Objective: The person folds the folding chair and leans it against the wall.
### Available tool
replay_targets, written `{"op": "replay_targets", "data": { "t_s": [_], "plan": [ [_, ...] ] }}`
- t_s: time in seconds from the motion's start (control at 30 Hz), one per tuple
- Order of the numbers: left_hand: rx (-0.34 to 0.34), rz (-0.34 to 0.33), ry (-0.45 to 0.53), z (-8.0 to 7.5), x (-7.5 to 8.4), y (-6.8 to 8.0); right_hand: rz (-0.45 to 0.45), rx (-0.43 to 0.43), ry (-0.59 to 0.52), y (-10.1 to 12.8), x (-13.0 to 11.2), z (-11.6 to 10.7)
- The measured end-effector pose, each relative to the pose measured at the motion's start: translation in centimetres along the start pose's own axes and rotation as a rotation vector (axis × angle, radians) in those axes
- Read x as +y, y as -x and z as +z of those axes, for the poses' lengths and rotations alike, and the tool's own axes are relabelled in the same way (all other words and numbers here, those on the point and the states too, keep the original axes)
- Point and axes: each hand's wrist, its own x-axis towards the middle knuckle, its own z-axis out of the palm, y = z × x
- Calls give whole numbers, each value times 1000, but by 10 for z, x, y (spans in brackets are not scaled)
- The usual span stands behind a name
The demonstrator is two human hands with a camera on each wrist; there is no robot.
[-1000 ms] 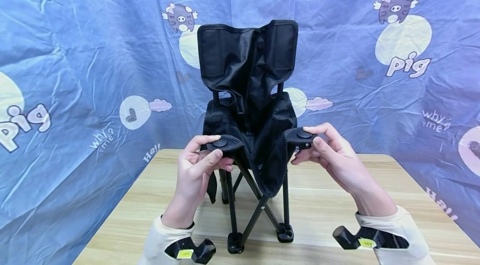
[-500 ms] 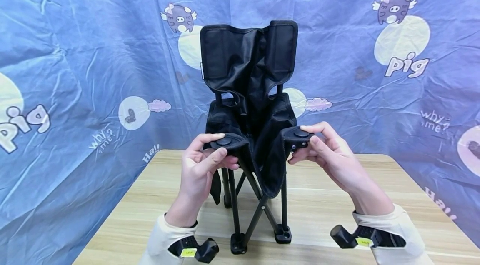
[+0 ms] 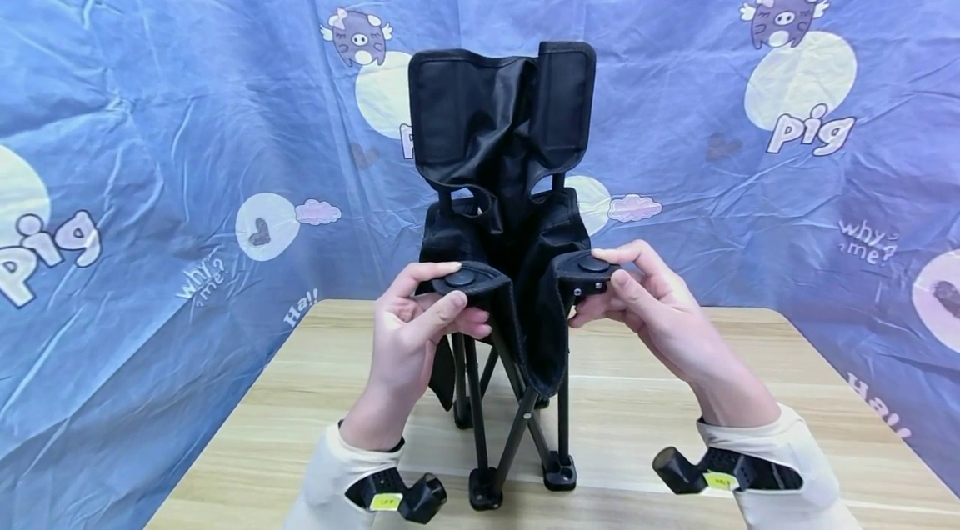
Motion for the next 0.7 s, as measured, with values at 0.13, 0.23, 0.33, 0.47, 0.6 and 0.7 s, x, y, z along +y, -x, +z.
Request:
{"op": "replay_targets", "data": {
  "t_s": [0.13,0.23,0.33,0.47,0.6,0.7],
  "plan": [
    [3,0,9,3,-2,-1,0,-5,1,-1,0,2],
    [4,0,8,6,-2,-2,-4,-12,7,-2,0,3],
    [4,-4,2,8,-3,-2,-10,-19,5,-4,0,5],
    [1,-10,-3,9,-4,-3,-10,-23,1,-6,0,7],
    [-3,-6,5,11,-4,-4,-9,-28,2,-7,0,8],
    [-3,-5,13,14,-4,-5,-9,-25,7,-8,-1,9]
  ]
}}
